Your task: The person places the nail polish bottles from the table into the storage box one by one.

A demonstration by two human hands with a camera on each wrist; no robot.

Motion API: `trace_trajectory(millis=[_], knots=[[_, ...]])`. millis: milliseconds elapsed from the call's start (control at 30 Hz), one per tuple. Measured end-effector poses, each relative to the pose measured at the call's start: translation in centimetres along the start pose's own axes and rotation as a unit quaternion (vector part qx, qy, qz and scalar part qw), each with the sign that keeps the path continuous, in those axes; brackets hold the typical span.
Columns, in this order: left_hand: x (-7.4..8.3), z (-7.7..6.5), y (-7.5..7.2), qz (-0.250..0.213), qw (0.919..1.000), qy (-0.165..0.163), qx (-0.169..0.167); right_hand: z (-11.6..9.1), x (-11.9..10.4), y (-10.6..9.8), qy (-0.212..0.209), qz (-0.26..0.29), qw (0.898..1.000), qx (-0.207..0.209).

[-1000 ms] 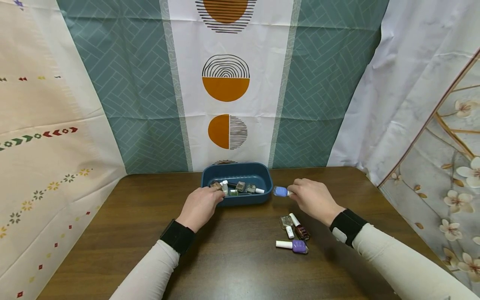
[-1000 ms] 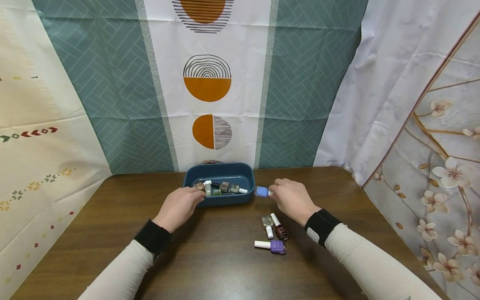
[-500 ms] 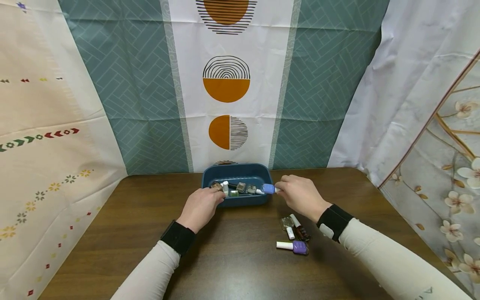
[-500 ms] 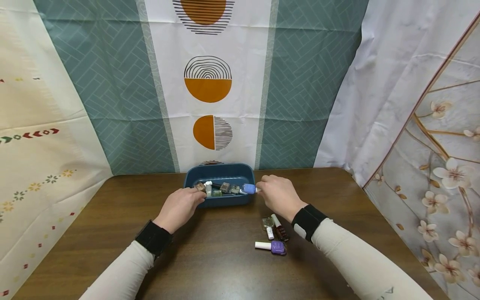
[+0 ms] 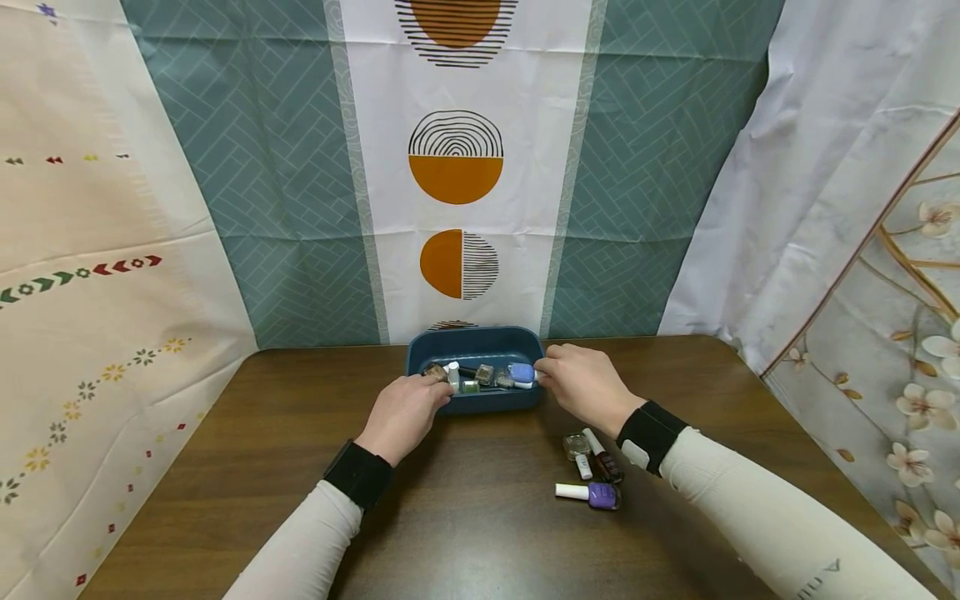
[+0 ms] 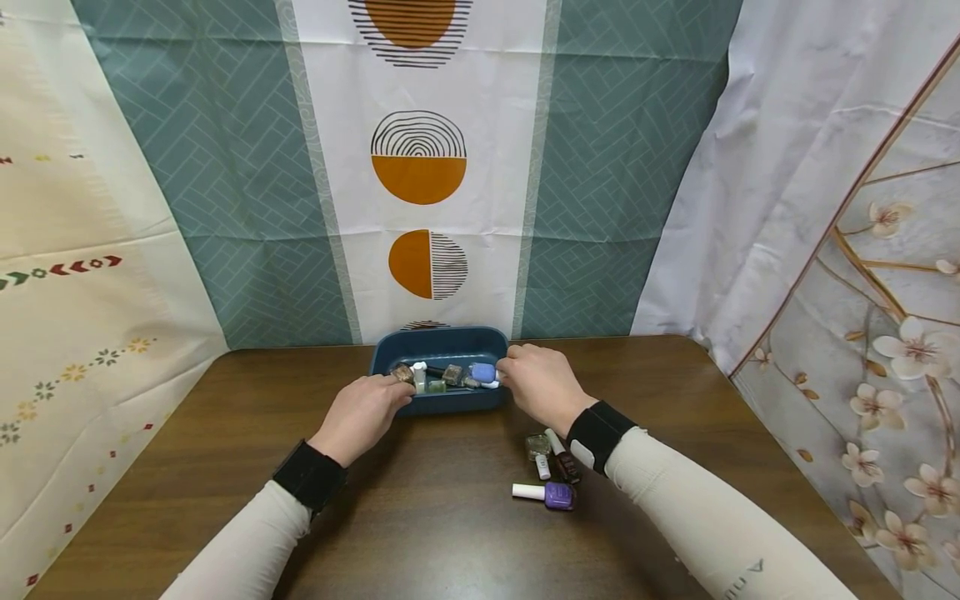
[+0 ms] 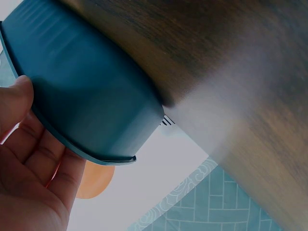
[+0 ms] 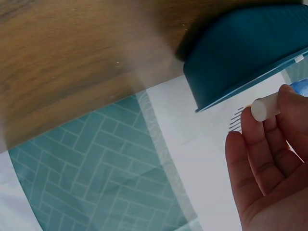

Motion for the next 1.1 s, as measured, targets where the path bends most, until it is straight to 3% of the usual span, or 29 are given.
trace_trajectory(millis=[200, 700, 1100], knots=[[-0.1, 0.0, 0.1, 0.001, 1.0, -0.004, -0.006, 1.0, -0.3, 0.3, -0.007, -0.005, 1.0, 0.001], [0.1, -0.1, -0.2, -0.006, 0.9999, 0.009, 0.008, 3.6, -0.9, 2.3, -0.005, -0.016, 0.999, -0.046], [0.2, 0.0, -0.1, 0.003, 0.9999, 0.009, 0.009, 5.3, -0.8, 4.4, 0.025, -0.002, 0.995, -0.1]])
Point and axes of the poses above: each hand's wrist, its own z-axis towards the middle knuckle, its own y-axis out of the palm, x = y × z, the point moved 10 cm from there along z, towards the middle knuckle, and after that the axes turned 8 degrees about -y, right-handed, at the moved point
